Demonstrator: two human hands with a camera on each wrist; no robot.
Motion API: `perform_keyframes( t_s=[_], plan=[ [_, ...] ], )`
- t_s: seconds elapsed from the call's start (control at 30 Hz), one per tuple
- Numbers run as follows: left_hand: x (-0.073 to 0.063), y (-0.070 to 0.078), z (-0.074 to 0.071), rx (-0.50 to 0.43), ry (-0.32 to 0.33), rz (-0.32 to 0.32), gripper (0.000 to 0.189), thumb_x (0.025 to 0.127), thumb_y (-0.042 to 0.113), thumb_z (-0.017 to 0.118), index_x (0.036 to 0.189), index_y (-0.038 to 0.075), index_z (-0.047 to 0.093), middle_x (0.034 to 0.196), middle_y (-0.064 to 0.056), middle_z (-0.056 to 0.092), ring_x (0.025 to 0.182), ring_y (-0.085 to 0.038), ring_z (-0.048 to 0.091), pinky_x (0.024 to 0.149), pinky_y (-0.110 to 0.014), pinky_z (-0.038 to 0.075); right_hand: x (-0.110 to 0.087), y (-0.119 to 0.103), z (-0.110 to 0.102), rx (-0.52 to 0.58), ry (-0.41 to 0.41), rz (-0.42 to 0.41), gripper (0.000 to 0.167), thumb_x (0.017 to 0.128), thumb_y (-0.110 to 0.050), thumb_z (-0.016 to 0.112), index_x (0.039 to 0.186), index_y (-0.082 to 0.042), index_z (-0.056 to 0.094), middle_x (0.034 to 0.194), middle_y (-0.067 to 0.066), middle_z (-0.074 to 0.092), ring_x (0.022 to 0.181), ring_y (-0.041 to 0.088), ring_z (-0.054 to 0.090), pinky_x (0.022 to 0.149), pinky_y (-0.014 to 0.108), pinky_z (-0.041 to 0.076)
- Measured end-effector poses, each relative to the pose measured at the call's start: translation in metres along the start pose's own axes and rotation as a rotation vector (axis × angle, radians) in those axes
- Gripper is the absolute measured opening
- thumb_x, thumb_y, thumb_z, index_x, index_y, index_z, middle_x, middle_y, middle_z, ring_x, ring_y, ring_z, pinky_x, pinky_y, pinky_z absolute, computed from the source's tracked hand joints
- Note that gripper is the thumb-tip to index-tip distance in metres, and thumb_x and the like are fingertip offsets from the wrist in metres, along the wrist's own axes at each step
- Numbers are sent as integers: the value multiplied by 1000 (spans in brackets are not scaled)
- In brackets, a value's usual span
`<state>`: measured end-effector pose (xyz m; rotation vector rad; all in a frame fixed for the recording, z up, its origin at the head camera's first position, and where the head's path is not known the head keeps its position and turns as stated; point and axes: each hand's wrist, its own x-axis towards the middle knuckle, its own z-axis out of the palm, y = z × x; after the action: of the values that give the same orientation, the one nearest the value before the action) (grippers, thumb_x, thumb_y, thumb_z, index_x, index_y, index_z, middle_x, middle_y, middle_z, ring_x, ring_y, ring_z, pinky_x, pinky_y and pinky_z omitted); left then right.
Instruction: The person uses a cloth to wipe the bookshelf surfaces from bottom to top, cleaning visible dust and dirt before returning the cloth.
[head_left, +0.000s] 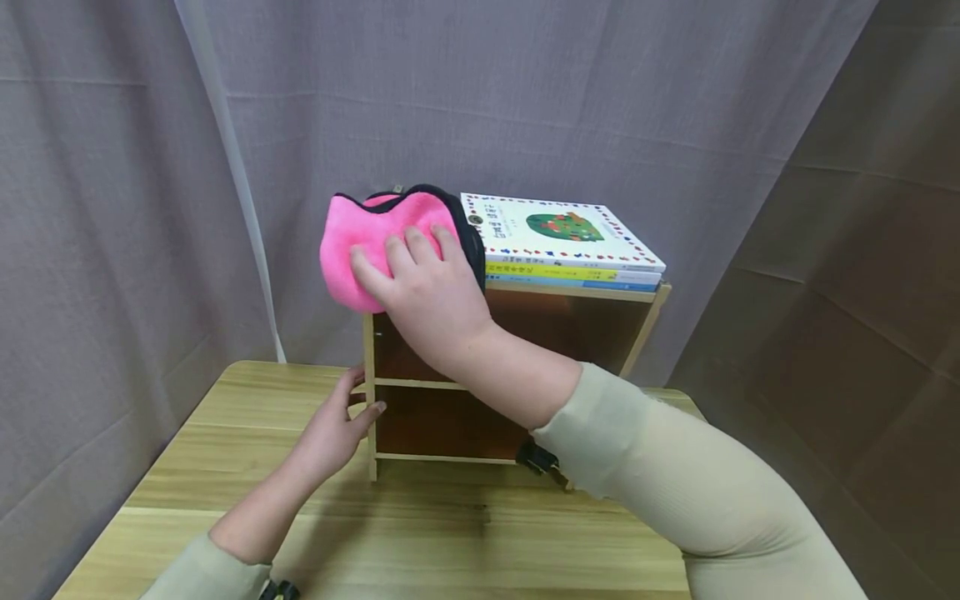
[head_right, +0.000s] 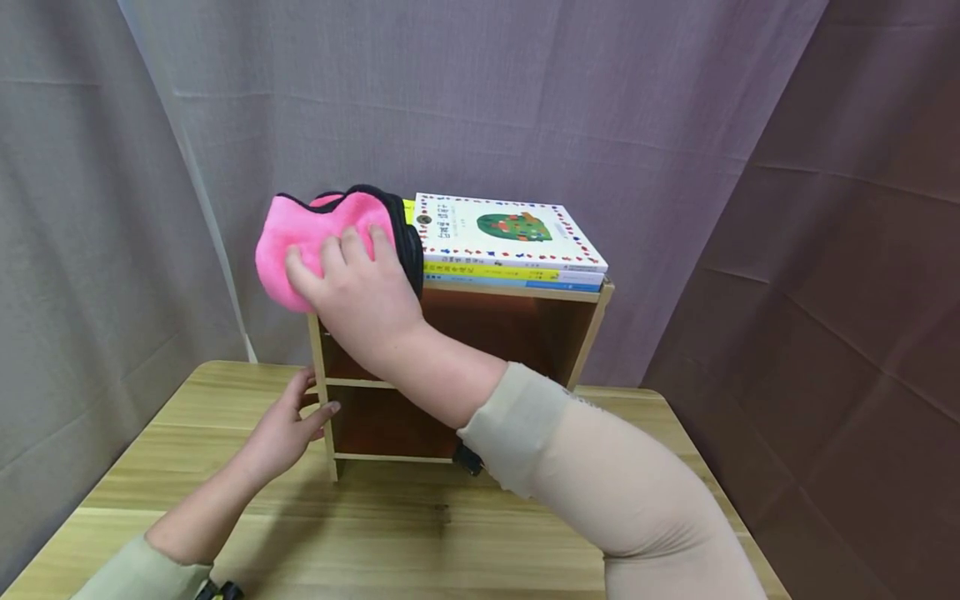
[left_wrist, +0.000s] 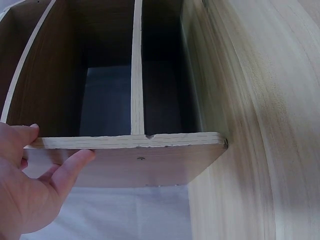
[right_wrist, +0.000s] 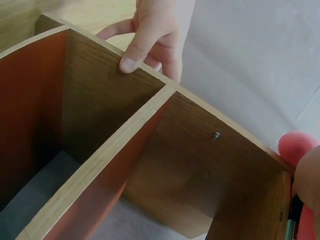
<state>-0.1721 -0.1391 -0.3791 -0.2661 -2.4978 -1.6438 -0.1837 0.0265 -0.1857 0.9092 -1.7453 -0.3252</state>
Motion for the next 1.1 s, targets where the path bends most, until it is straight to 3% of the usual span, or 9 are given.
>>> perform_keyframes(
  t_s=[0.33, 0.6, 0.8, 1.1],
  plan=[
    [1, -1, 0, 0, 7, 15, 56, 100, 17, 60, 150, 18, 33, 150, -14, 38, 129, -42, 47, 83, -42, 57, 0, 3, 5, -1, 79, -40, 34, 97, -6, 46, 115, -24, 68, 97, 8, 65, 92, 29, 62, 86, 46, 48],
    [0, -1, 1, -14, 2, 25, 56, 100, 16, 60, 150, 18, 33, 149, -15, 39, 128, -43, 47, 82, -42, 57, -5, 4, 5, 19, 107, -131, 34, 97, -7, 46, 115, -24, 70, 104, 6, 63, 94, 27, 58, 85, 43, 46],
    [0, -2, 2, -19, -4, 21, 56, 101, 16, 60, 150, 18, 33, 149, -15, 39, 128, -42, 48, 83, -43, 57, -11, 8, 5, 39, 197, -202, 28, 97, -8, 50, 109, -23, 71, 105, 5, 62, 95, 26, 57, 89, 41, 45],
    [1, -3, 0, -8, 2, 25, 53, 101, 16, 60, 148, 18, 35, 149, -16, 40, 127, -43, 49, 81, -43, 58, -23, 12, 3, 89, 271, -319, 24, 96, -13, 55, 116, -20, 68, 117, 9, 62, 106, 29, 56, 99, 45, 43]
  ],
)
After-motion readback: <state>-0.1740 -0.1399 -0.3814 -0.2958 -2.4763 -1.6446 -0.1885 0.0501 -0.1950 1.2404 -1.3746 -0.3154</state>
